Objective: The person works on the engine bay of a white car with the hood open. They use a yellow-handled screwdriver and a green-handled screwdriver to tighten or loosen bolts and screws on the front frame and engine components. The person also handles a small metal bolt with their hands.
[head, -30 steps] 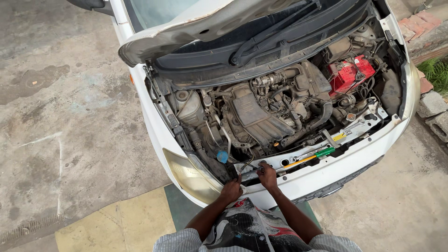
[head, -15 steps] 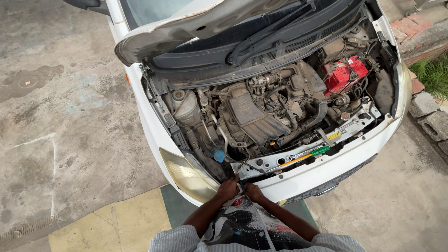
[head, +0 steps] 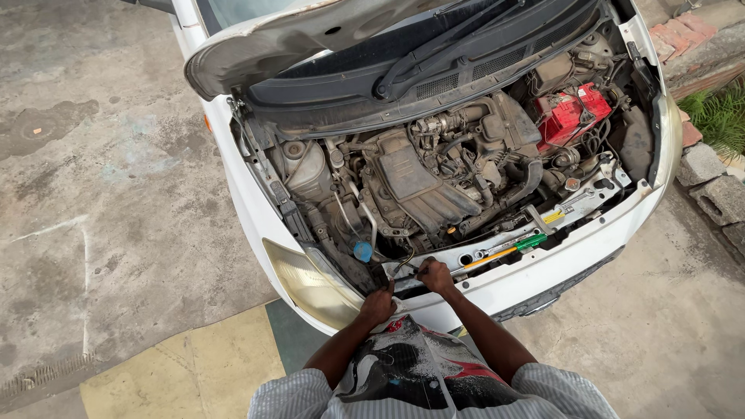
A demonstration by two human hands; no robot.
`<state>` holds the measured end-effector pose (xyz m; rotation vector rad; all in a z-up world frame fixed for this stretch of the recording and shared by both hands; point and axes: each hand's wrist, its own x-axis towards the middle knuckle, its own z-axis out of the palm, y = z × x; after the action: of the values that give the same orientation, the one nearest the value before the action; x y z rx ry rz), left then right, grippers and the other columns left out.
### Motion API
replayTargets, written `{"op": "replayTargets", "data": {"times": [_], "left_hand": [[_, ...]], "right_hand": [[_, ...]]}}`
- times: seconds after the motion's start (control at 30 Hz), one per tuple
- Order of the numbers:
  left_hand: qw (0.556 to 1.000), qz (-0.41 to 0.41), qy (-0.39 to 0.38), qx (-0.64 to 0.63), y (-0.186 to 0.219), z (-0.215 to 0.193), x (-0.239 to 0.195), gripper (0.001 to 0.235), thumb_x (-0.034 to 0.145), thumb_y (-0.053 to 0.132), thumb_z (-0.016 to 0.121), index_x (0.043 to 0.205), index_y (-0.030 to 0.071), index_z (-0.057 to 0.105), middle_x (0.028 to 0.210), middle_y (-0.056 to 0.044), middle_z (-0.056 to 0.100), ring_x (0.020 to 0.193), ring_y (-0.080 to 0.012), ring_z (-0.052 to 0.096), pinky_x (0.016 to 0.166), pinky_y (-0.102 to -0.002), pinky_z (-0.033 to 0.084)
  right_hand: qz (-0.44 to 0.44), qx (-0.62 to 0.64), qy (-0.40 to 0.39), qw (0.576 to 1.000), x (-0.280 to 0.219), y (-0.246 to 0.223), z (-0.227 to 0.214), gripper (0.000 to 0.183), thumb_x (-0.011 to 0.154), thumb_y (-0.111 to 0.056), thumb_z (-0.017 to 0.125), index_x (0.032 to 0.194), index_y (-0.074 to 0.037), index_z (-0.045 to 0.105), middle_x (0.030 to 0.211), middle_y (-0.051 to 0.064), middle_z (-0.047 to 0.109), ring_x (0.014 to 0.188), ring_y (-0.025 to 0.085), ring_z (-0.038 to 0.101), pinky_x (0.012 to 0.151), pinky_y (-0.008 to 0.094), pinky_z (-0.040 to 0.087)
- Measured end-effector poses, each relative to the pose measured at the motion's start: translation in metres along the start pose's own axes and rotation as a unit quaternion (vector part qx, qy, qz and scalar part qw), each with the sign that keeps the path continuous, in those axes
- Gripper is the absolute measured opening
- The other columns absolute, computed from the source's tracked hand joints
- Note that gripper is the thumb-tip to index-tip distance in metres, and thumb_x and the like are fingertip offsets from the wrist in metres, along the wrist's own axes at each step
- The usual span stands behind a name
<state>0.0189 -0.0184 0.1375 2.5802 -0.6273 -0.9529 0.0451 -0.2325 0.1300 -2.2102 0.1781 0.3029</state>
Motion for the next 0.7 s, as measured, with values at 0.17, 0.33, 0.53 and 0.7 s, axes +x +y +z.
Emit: {"op": "replayTargets", "data": {"times": [0.17, 0.33, 0.53, 0.7], "left_hand": [[1.0, -0.009, 0.015, -0.002, -0.002, 0.01, -0.002, 0.08, 0.094, 0.022, 0.06, 0.159, -0.005, 0.023, 0.123, -0.028, 0.063, 0.109, -0.0406, 0.065, 0.095, -0.047, 0.054], [0.998, 0.012, 0.053, -0.014, -0.007, 0.011, 0.001, 0.082, 0.09, 0.022, 0.064, 0.156, -0.006, 0.025, 0.122, -0.027, 0.063, 0.11, -0.0399, 0.064, 0.094, -0.046, 0.054], [1.0, -0.016, 0.019, 0.001, -0.009, 0.015, 0.006, 0.079, 0.094, 0.023, 0.06, 0.159, -0.005, 0.025, 0.119, -0.026, 0.065, 0.108, -0.0391, 0.066, 0.095, -0.046, 0.054], [0.999, -0.005, 0.034, 0.015, -0.012, 0.021, 0.008, 0.079, 0.093, 0.023, 0.062, 0.157, -0.006, 0.027, 0.12, -0.027, 0.064, 0.106, -0.0399, 0.066, 0.094, -0.047, 0.054]], "right_hand": [[0.163, 0.072, -0.23, 0.957, -0.039, -0.001, 0.035, 0.026, 0.089, -0.025, 0.077, 0.09, 0.0, 0.068, 0.077, 0.014, 0.077, 0.065, 0.02, 0.076, 0.055, 0.034, 0.059], [0.103, 0.102, -0.183, 0.972, -0.052, -0.009, 0.063, 0.026, 0.078, -0.015, 0.088, 0.09, -0.001, 0.069, 0.075, 0.009, 0.073, 0.064, 0.018, 0.07, 0.051, 0.03, 0.054], [0.114, 0.004, -0.229, 0.967, -0.012, 0.011, 0.022, 0.027, 0.084, -0.025, 0.077, 0.097, -0.002, 0.072, 0.074, 0.01, 0.076, 0.065, 0.02, 0.075, 0.065, 0.036, 0.06], [0.0, -0.036, -0.076, 0.996, 0.027, 0.018, 0.004, 0.038, 0.079, -0.025, 0.082, 0.11, -0.008, 0.07, 0.097, 0.019, 0.076, 0.096, 0.037, 0.073, 0.086, 0.044, 0.057]]}}
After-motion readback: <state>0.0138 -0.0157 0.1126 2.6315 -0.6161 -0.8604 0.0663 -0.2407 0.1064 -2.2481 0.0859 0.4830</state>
